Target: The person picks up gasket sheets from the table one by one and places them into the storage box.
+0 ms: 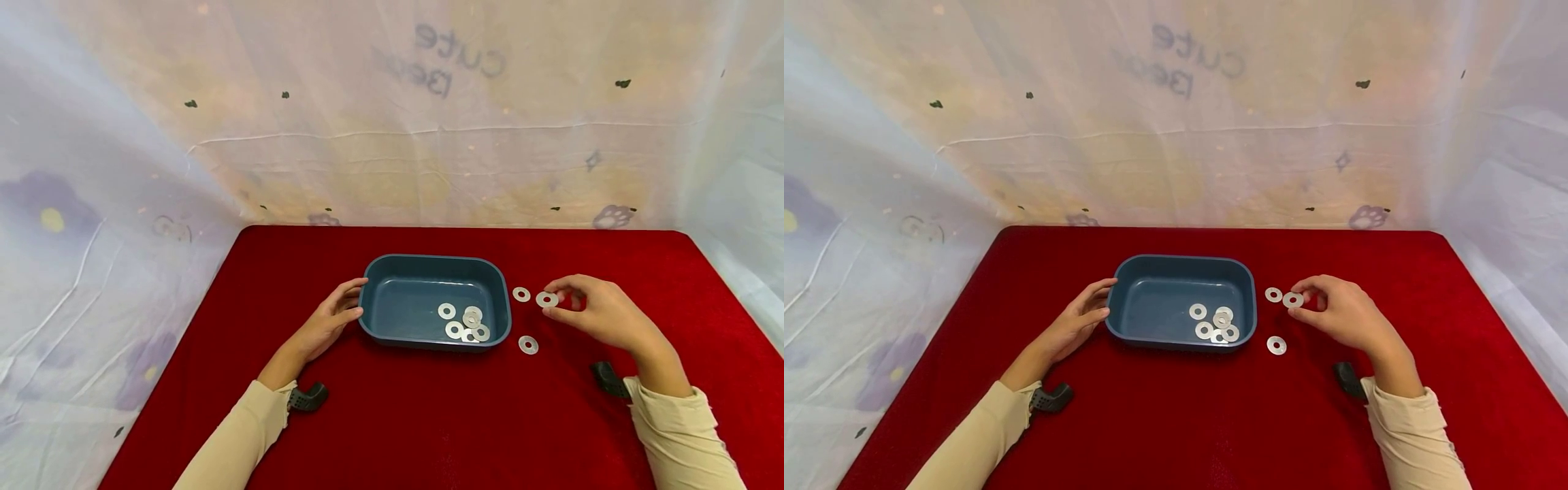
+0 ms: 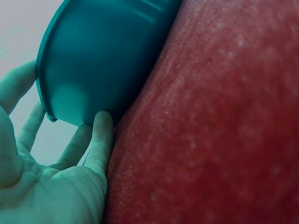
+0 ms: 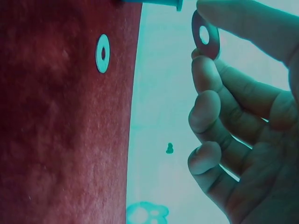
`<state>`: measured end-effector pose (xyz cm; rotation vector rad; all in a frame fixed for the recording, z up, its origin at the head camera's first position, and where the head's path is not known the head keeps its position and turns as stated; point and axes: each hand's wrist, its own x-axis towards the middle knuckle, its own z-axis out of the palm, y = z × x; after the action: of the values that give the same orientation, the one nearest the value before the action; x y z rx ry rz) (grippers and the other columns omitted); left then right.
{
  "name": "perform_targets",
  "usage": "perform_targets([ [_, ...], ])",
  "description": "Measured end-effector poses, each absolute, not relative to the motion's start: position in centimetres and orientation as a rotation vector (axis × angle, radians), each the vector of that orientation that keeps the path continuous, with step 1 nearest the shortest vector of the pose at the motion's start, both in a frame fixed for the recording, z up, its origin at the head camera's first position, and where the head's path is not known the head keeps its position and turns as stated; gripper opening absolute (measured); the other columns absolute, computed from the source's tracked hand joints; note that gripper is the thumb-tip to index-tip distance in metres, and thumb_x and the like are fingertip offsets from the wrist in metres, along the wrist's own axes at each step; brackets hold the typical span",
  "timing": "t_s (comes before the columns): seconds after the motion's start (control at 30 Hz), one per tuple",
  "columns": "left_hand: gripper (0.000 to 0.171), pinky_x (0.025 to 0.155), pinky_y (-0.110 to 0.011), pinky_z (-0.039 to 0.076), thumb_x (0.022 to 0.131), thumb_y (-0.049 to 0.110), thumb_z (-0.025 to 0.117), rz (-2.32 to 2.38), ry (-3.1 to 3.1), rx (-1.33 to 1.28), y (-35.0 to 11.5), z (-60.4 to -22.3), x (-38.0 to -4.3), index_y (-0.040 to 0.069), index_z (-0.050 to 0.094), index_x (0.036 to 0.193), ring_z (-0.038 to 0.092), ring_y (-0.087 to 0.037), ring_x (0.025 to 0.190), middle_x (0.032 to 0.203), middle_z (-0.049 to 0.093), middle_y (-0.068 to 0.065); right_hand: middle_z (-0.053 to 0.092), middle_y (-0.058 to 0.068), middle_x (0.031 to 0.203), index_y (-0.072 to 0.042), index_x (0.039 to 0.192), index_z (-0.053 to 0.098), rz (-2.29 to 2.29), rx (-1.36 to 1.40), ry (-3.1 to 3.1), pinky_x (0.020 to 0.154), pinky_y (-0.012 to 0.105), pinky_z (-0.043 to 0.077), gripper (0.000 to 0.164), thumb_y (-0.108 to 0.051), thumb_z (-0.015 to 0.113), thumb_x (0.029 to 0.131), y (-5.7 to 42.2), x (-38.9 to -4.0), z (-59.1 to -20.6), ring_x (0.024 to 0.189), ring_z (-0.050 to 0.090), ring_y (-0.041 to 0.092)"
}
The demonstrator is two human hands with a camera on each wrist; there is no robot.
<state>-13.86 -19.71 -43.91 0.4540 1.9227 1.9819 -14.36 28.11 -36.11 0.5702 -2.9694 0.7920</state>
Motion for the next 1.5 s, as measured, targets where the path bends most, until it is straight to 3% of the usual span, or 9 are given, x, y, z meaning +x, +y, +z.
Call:
perform_targets([
  [1.17, 0.059, 0.104, -0.022, 0.042, 0.103, 0.016, 0.054, 1.980, 1.936, 0.457, -19.7, -44.2, -14.0, 0.018, 0.028, 0.156, 0.033, -0.034, 0.139, 0.154, 0.031, -0.017, 0.061, -0.001, 0.085, -0.021, 0.107, 0.070, 0.847, 0.611, -2.866, 0.060, 0.023, 0.039, 0.027, -0.031, 0.080, 0.084, 26.2, -14.2, -36.6, 0.072, 0.048, 0.009],
  [1.5, 0.059, 0.104, -0.021, 0.041, 0.103, 0.017, 0.054, 1.973, 1.942, 0.435, -19.7, -44.1, -13.9, 0.019, 0.029, 0.155, 0.033, -0.034, 0.140, 0.154, 0.031, -0.016, 0.061, -0.006, 0.085, -0.020, 0.110, 0.071, 0.876, 0.669, -2.883, 0.061, 0.023, 0.042, 0.030, -0.027, 0.081, 0.083, 24.8, -13.9, -36.8, 0.073, 0.049, 0.009],
])
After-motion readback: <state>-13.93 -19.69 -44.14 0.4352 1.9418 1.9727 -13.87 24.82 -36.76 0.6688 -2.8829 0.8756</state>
